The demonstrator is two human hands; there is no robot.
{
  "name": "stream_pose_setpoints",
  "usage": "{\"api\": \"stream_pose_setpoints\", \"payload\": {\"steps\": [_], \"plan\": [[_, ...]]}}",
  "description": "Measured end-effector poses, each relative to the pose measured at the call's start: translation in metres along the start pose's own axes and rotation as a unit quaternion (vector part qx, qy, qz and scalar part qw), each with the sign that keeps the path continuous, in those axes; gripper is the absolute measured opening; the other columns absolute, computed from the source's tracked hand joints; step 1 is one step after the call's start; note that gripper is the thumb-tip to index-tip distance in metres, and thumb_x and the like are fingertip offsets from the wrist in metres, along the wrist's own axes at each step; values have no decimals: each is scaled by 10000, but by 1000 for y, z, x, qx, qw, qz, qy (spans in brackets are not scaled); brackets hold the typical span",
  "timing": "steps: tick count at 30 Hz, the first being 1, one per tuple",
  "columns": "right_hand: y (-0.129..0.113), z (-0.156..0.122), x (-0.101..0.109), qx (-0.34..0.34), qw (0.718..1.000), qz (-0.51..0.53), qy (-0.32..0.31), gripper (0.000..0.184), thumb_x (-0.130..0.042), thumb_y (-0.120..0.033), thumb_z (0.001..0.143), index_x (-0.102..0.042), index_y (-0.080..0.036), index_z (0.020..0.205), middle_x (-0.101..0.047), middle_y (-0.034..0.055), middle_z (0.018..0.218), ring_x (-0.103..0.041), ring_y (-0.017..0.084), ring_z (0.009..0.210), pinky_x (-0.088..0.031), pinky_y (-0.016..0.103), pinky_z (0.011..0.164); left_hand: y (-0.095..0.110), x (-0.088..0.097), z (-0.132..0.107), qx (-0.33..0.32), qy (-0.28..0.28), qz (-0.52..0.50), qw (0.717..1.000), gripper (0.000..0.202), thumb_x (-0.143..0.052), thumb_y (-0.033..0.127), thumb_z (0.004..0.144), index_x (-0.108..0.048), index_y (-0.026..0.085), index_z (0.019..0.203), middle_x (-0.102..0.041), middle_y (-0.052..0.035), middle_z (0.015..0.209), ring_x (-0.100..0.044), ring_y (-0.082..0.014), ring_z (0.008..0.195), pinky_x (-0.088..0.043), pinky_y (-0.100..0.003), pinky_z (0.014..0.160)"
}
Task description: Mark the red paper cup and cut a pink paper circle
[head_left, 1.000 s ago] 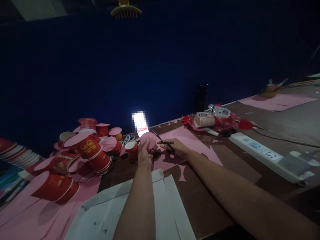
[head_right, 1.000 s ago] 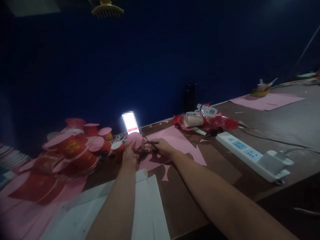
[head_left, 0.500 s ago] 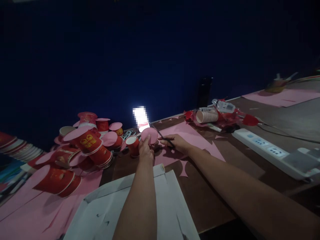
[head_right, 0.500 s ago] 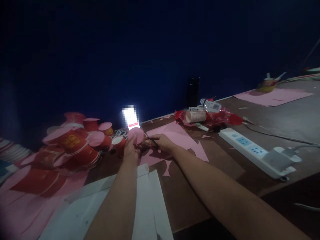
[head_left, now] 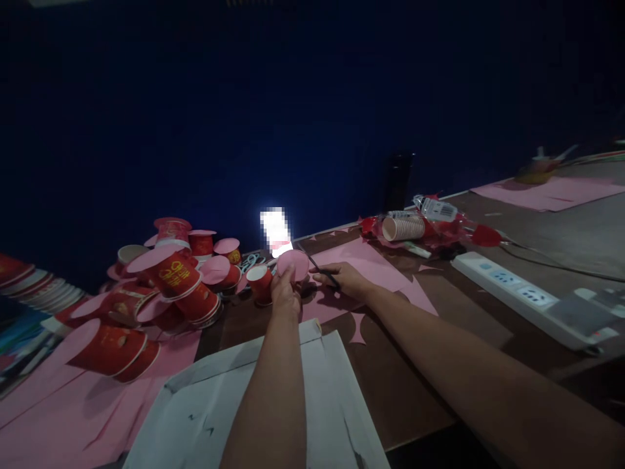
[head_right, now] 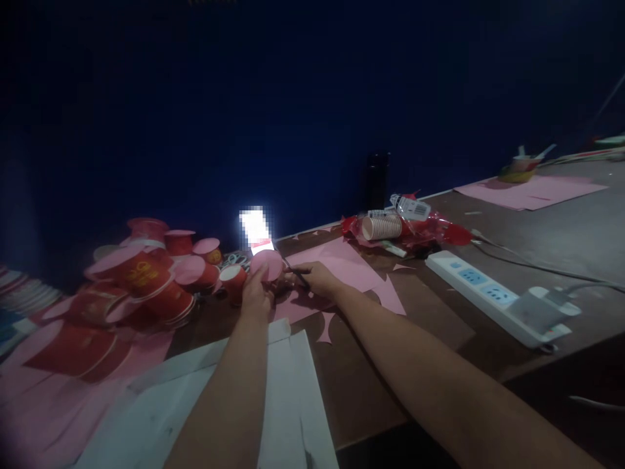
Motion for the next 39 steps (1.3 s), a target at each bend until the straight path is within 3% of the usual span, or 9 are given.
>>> {"api": "stream_pose_setpoints", "payload": {"steps": [5, 18, 27, 39], "plan": [[-2, 1, 1, 13, 999, -29, 6, 508, -774, -437, 661, -712, -146, 1073, -603, -6, 600, -435, 56, 474, -375, 180, 402, 3, -2, -3, -13, 12, 0, 1000, 392, -783, 245, 541, -558, 159, 850, -623, 11, 656, -590, -121, 495, -483, -242, 484], [-1, -1, -3, -3, 1000, 6, 12, 495, -808, -382, 624, -715, -156, 1054, -637, 7, 649, -556, 115, 592, -519, 241, 521, 4, -3, -4, -24, 19, 10, 999, 351, -759, 230, 542, -552, 160, 816, -599, 30, 593, -550, -106, 441, -411, -208, 443], [0, 0, 0, 14, 999, -21, 27, 501, -758, -437, 686, -695, -166, 1103, -586, -13, 570, -452, 63, 473, -394, 177, 407, 4, -3, -2, -33, 9, -13, 999, 333, -766, 222, 544, -561, 161, 799, -624, 19, 627, -585, -118, 494, -453, -230, 486], [-2, -1, 0, 25, 998, -54, 9, 465, -772, -396, 668, -717, -159, 1064, -611, -1, 630, -483, 85, 544, -470, 215, 482, 5, -3, -3, -35, 17, -6, 999, 378, -793, 226, 509, -566, 158, 803, -602, 35, 583, -567, -107, 455, -430, -207, 452]]}}
Point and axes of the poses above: each hand's wrist, its own z-axis towards the middle knuckle, its own x-axis out of the back of the hand, y = z × x, the point moved 2 cm from there along z, towards the middle knuckle
